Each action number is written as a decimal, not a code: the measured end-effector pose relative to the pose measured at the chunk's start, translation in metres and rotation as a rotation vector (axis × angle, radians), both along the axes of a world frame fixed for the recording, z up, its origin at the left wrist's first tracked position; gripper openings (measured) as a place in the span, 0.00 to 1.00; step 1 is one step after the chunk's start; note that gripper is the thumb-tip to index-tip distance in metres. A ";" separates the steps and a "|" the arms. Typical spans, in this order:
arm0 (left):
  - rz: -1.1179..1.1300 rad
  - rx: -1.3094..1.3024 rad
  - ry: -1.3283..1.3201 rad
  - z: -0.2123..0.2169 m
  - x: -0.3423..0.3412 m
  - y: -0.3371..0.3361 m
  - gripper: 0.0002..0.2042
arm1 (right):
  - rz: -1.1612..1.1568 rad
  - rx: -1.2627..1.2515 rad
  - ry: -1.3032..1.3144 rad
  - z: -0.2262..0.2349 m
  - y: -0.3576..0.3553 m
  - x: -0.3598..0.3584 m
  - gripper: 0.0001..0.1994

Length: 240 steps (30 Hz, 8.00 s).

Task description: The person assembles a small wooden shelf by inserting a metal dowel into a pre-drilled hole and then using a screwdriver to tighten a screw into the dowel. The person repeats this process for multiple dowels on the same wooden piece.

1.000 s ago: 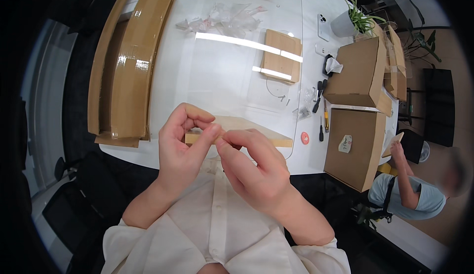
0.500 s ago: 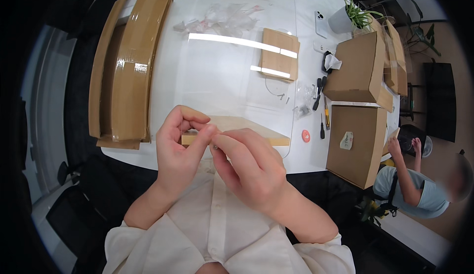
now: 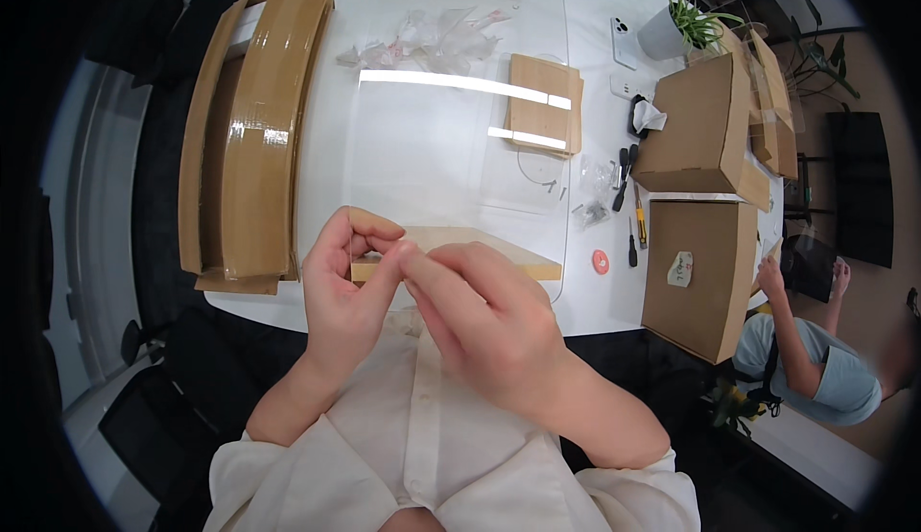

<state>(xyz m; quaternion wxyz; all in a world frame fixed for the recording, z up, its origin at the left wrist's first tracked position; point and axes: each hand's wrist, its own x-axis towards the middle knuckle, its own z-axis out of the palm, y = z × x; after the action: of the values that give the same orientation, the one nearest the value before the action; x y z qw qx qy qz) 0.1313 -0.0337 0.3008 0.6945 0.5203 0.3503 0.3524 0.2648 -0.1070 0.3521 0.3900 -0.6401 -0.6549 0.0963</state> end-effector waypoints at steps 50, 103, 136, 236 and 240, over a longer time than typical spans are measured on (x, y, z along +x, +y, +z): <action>0.022 -0.005 0.120 0.006 0.000 -0.001 0.07 | -0.450 0.158 -0.017 -0.048 -0.059 0.105 0.07; -0.022 0.077 -0.013 -0.010 0.003 0.005 0.07 | 0.045 -0.342 -0.966 0.161 -0.035 -0.002 0.19; -0.011 0.064 -0.034 -0.008 0.004 0.005 0.08 | 0.504 0.059 -1.127 0.171 0.034 -0.022 0.06; -0.070 0.102 -0.029 -0.018 0.011 0.012 0.05 | 0.675 -0.456 -1.308 0.198 0.044 -0.016 0.21; -0.058 0.066 -0.013 -0.022 0.010 0.013 0.05 | 0.669 -0.569 -1.399 0.194 0.039 -0.023 0.20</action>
<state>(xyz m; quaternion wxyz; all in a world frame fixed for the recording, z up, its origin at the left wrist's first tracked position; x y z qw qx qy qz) 0.1414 -0.0209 0.2788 0.6891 0.5506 0.3188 0.3469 0.2413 -0.0680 0.5459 -0.3344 -0.3976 -0.8529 -0.0512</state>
